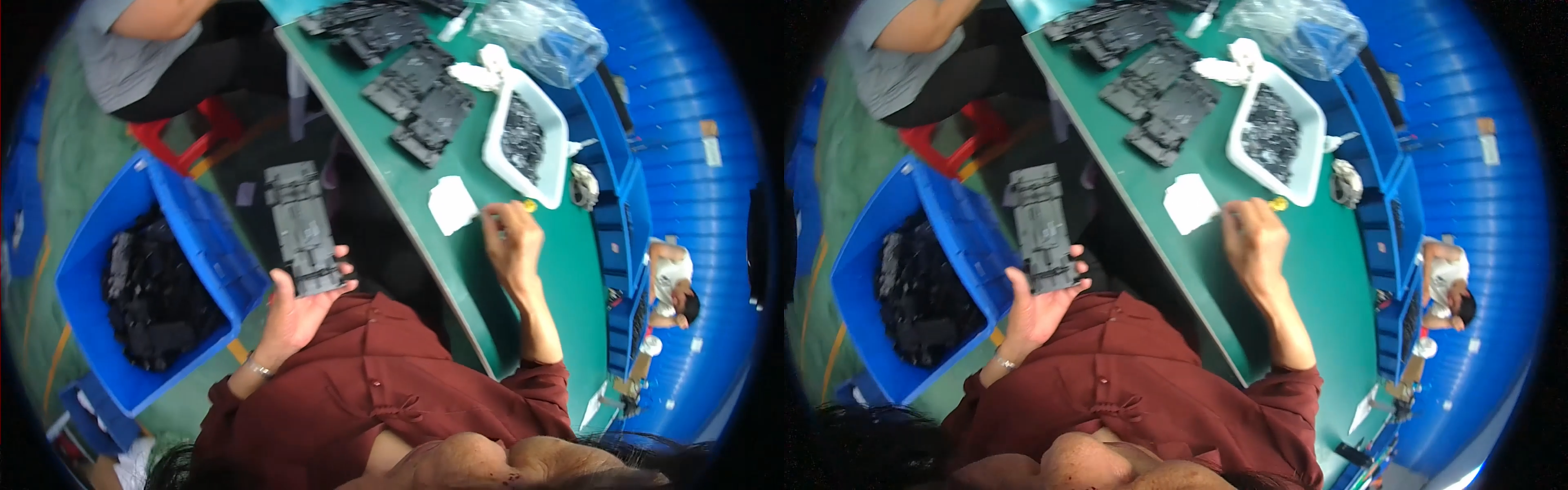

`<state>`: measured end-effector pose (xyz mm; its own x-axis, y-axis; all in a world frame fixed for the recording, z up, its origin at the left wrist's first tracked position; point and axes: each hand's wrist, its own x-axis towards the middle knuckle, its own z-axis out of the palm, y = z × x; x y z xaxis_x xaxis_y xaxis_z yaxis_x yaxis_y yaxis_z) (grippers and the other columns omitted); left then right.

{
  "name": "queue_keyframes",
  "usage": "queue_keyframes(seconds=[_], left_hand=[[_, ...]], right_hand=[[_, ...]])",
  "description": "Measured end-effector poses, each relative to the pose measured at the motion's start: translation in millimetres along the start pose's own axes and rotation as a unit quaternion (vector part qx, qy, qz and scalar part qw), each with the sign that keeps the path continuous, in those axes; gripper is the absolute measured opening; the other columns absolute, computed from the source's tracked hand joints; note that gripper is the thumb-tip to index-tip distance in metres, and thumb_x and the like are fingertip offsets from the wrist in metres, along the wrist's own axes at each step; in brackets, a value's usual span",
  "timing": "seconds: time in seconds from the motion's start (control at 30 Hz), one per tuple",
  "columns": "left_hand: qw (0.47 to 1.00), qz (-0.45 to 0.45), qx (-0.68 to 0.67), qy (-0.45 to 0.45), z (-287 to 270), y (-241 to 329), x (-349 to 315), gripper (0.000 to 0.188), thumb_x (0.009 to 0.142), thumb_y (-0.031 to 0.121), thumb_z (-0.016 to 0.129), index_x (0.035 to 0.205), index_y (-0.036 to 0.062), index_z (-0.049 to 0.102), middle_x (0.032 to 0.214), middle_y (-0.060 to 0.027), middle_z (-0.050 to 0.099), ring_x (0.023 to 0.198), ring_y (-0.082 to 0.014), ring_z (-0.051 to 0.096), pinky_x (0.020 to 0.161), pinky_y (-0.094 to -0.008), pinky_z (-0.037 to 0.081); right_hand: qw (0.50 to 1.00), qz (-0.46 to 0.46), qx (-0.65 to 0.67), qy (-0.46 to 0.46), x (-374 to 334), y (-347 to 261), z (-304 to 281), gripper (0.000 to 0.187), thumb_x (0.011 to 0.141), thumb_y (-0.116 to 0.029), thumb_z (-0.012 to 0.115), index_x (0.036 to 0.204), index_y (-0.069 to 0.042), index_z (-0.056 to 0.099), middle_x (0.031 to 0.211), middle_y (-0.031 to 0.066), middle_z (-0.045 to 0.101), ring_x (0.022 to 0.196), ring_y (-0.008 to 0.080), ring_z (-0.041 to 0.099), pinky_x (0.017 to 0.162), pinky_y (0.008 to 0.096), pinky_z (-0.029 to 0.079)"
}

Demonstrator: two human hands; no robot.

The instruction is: Assemble small plastic components onto a toy car chassis at a factory workbench.

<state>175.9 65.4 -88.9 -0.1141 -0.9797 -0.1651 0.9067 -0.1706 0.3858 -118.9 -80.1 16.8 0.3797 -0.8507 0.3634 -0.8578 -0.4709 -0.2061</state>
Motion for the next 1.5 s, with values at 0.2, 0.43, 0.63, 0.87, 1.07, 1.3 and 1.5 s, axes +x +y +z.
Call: queue_keyframes(seconds=[0.2, 0.43, 0.63, 0.87, 1.07, 1.3, 1.5], left_hand=[[0.995, -0.018, -0.097, -0.017, 3.8, -2.6, 6.7, 0.094, 0.095, 0.078, 0.025, 0.148, 0.002, 0.043, 0.14, -0.018, 0.056, 0.115, -0.0299, 0.062, 0.099, -0.0485, 0.053], [0.997, -0.004, -0.06, -0.048, 8.9, -3.8, -2.6, 0.085, 0.1, 0.071, 0.03, 0.148, 0.0017, 0.043, 0.143, -0.0186, 0.053, 0.117, -0.0294, 0.061, 0.1, -0.0491, 0.053], [0.996, 0.021, -0.01, -0.089, 29.5, 5.3, -10.7, 0.063, 0.095, 0.012, 0.065, 0.15, -0.0019, 0.038, 0.145, -0.0192, 0.05, 0.125, -0.0272, 0.059, 0.109, -0.0483, 0.048], [0.993, -0.003, 0.071, -0.094, 39.5, 8.7, -14.3, 0.058, 0.094, 0.002, 0.06, 0.148, -0.005, 0.041, 0.14, -0.0177, 0.055, 0.124, -0.0264, 0.062, 0.109, -0.044, 0.049], [0.985, 0.016, 0.139, -0.097, 47.1, 6.7, -15.1, 0.049, 0.094, -0.001, 0.059, 0.142, -0.0061, 0.048, 0.134, -0.0166, 0.061, 0.121, -0.0247, 0.064, 0.109, -0.041, 0.05], [0.97, 0.005, 0.208, -0.129, 53.5, 7.9, -6.6, 0.047, 0.093, -0.005, 0.059, 0.139, -0.0061, 0.051, 0.134, -0.014, 0.062, 0.12, -0.0216, 0.065, 0.107, -0.0384, 0.051], [0.951, -0.004, 0.266, -0.161, 58.4, 9.0, 0.8, 0.05, 0.09, -0.007, 0.06, 0.14, -0.0052, 0.052, 0.134, -0.0118, 0.063, 0.121, -0.0179, 0.063, 0.106, -0.0346, 0.05]], right_hand=[[0.989, 0.039, 0.138, 0.02, -5.7, -27.7, -10.4, 0.013, 0.083, 0.006, 0.072, 0.091, -0.003, 0.067, 0.084, 0.0092, 0.063, 0.073, 0.0221, 0.063, 0.062, 0.0321, 0.05], [0.951, 0.009, 0.303, -0.066, -14.1, -81.9, -6.5, 0.01, 0.085, 0.004, 0.074, 0.094, 0.0, 0.07, 0.083, 0.0077, 0.067, 0.071, 0.016, 0.062, 0.066, 0.0293, 0.051], [0.93, -0.011, 0.36, -0.073, -25.5, -113.0, 7.9, 0.014, 0.087, 0.003, 0.072, 0.097, -0.001, 0.065, 0.092, 0.0122, 0.067, 0.078, 0.026, 0.067, 0.068, 0.0331, 0.052], [0.936, -0.177, 0.299, 0.052, -28.8, -134.2, 20.3, 0.031, 0.074, 0.014, 0.073, 0.099, 0.0, 0.061, 0.088, 0.0117, 0.068, 0.074, 0.0271, 0.068, 0.063, 0.0339, 0.055], [0.936, -0.159, 0.307, 0.065, -36.3, -136.8, 18.3, 0.031, 0.071, 0.017, 0.076, 0.095, 0.001, 0.062, 0.082, 0.0115, 0.069, 0.07, 0.0238, 0.066, 0.062, 0.0316, 0.055], [0.943, -0.154, 0.279, 0.096, -37.5, -134.1, 9.4, 0.029, 0.072, 0.019, 0.075, 0.093, 0.002, 0.063, 0.081, 0.0124, 0.067, 0.068, 0.0247, 0.065, 0.061, 0.0323, 0.054], [0.952, -0.171, 0.23, 0.109, -49.3, -123.1, 12.9, 0.033, 0.072, 0.019, 0.073, 0.098, 0.003, 0.061, 0.084, 0.0144, 0.068, 0.067, 0.0247, 0.067, 0.061, 0.0322, 0.052]])
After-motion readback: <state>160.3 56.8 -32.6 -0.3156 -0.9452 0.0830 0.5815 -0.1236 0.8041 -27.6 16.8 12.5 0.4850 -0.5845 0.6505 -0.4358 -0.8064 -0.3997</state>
